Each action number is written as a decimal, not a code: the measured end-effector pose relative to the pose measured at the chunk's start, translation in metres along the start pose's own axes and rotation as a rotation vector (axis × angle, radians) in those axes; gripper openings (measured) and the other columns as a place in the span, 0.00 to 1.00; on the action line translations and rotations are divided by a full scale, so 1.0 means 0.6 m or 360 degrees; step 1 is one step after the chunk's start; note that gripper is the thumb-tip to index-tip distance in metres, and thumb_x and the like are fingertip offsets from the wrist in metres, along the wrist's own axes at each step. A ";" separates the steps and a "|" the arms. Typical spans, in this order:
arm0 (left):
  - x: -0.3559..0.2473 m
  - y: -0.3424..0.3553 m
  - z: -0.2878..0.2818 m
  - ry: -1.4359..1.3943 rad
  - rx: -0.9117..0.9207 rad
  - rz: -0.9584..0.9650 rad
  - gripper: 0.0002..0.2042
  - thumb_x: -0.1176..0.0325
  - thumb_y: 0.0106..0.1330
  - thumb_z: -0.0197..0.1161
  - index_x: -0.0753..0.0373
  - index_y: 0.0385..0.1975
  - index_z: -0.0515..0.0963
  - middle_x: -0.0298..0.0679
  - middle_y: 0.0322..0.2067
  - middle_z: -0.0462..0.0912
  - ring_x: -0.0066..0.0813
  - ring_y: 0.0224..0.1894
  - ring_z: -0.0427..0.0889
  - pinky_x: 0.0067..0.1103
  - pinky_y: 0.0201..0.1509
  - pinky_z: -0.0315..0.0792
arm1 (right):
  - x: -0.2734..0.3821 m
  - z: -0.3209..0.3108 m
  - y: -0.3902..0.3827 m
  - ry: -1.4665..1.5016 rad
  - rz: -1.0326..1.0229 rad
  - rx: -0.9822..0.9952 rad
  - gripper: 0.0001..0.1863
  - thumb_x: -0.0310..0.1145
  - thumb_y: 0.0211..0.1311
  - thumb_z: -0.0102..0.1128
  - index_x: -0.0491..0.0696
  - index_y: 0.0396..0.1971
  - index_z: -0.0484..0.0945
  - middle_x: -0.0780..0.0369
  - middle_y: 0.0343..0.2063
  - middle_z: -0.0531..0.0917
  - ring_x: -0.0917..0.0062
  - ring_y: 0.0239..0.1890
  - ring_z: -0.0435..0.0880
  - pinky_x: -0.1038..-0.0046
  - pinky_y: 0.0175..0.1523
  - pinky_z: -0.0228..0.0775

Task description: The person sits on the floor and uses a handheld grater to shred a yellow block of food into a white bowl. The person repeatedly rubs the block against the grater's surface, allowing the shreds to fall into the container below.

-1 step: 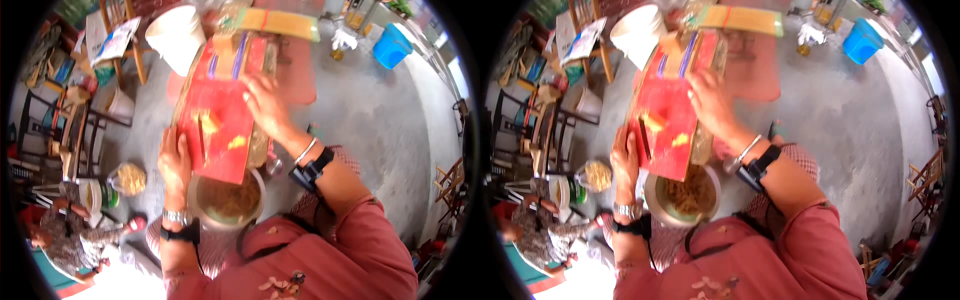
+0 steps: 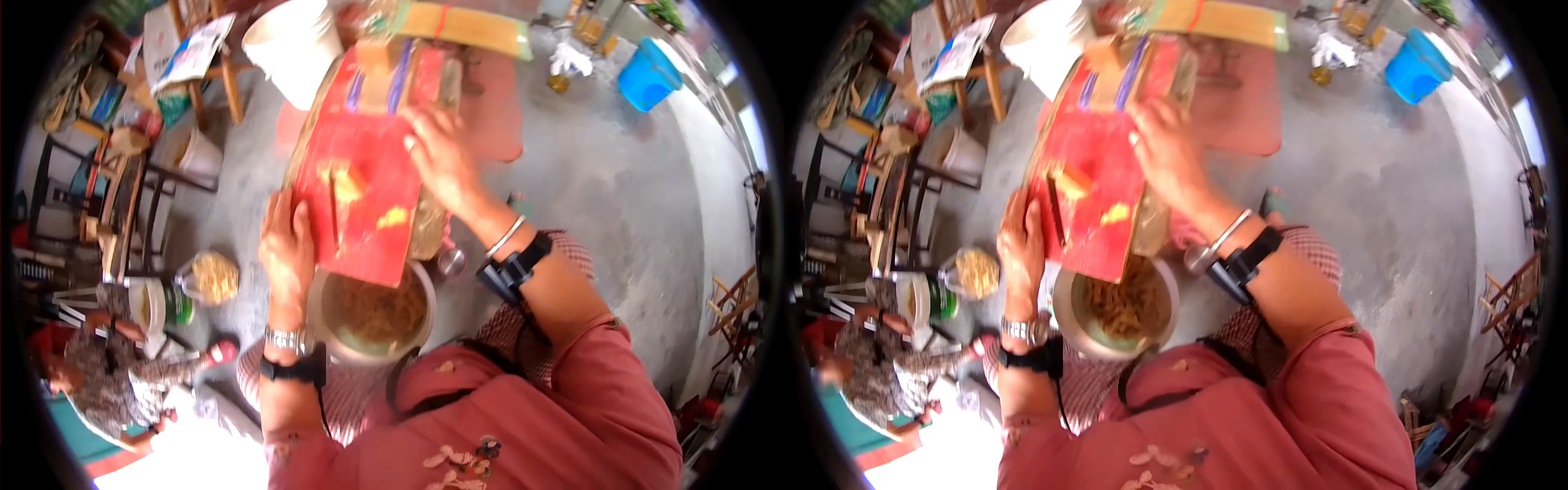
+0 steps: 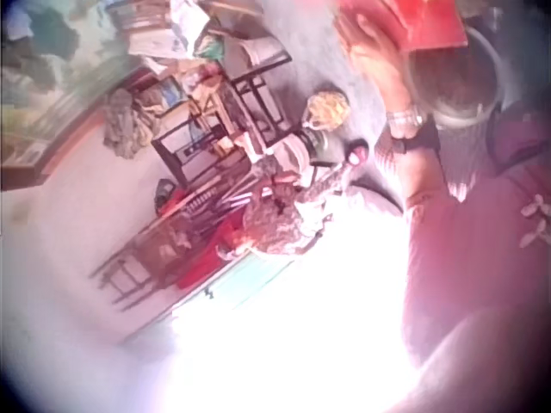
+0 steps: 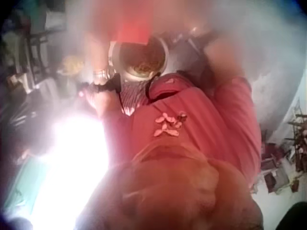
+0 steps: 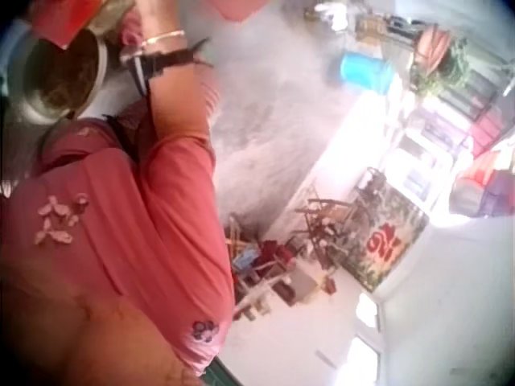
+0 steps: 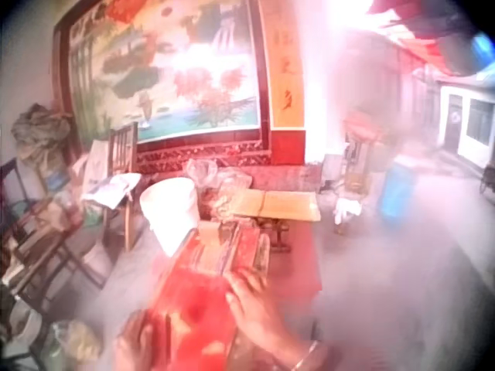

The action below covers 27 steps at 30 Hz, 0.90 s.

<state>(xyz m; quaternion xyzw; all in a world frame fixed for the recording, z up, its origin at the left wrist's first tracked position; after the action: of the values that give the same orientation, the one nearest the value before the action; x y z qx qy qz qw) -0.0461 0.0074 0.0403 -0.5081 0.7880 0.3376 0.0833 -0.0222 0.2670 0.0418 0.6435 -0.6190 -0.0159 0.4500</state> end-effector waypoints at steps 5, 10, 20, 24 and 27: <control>0.006 0.004 0.010 -0.0045 -0.0042 -0.0015 0.17 0.64 0.72 0.56 0.69 0.53 0.78 0.60 0.53 0.78 0.57 0.57 0.77 0.37 0.61 0.71 | -0.008 0.000 -0.005 -0.0019 -0.0077 -0.0119 0.19 0.31 0.63 0.59 0.47 0.54 0.75 0.54 0.53 0.76 0.57 0.58 0.71 0.60 0.63 0.65; 0.010 -0.001 0.008 -0.0020 -0.0089 0.0015 0.17 0.64 0.71 0.57 0.69 0.52 0.78 0.60 0.52 0.78 0.57 0.57 0.77 0.38 0.60 0.71 | -0.012 0.010 -0.009 -0.0032 -0.0128 -0.0113 0.19 0.31 0.65 0.57 0.48 0.55 0.75 0.55 0.52 0.77 0.57 0.58 0.72 0.60 0.63 0.65; 0.019 0.002 0.010 -0.0075 -0.0105 0.0088 0.16 0.60 0.71 0.58 0.64 0.51 0.79 0.55 0.43 0.83 0.51 0.48 0.83 0.31 0.51 0.76 | -0.027 0.014 -0.009 -0.0144 -0.0155 -0.0056 0.19 0.32 0.66 0.54 0.44 0.56 0.74 0.50 0.51 0.78 0.53 0.55 0.74 0.59 0.62 0.66; 0.012 0.000 0.015 -0.0165 -0.0099 0.0026 0.18 0.59 0.73 0.55 0.66 0.52 0.78 0.57 0.45 0.82 0.55 0.49 0.81 0.33 0.52 0.74 | -0.024 0.013 -0.012 -0.0122 -0.0175 -0.0037 0.19 0.31 0.66 0.53 0.43 0.56 0.74 0.50 0.50 0.78 0.53 0.55 0.74 0.60 0.62 0.66; 0.014 -0.008 0.008 -0.0080 -0.0047 -0.0020 0.18 0.59 0.71 0.60 0.65 0.53 0.79 0.54 0.49 0.82 0.42 0.54 0.83 0.30 0.56 0.75 | -0.007 0.009 -0.017 -0.0136 -0.0180 -0.0033 0.19 0.31 0.67 0.53 0.43 0.57 0.73 0.50 0.51 0.77 0.54 0.56 0.73 0.60 0.62 0.65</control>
<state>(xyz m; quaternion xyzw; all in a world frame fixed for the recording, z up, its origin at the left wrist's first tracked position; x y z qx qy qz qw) -0.0472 0.0027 0.0305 -0.5057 0.7774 0.3611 0.0977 -0.0184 0.2657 0.0298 0.6716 -0.6001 -0.0752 0.4280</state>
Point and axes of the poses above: each hand's wrist, its own y-axis towards the middle knuckle, its own z-axis out of the palm, x = y × z, the point moved 6 cm from there along y, towards the middle knuckle
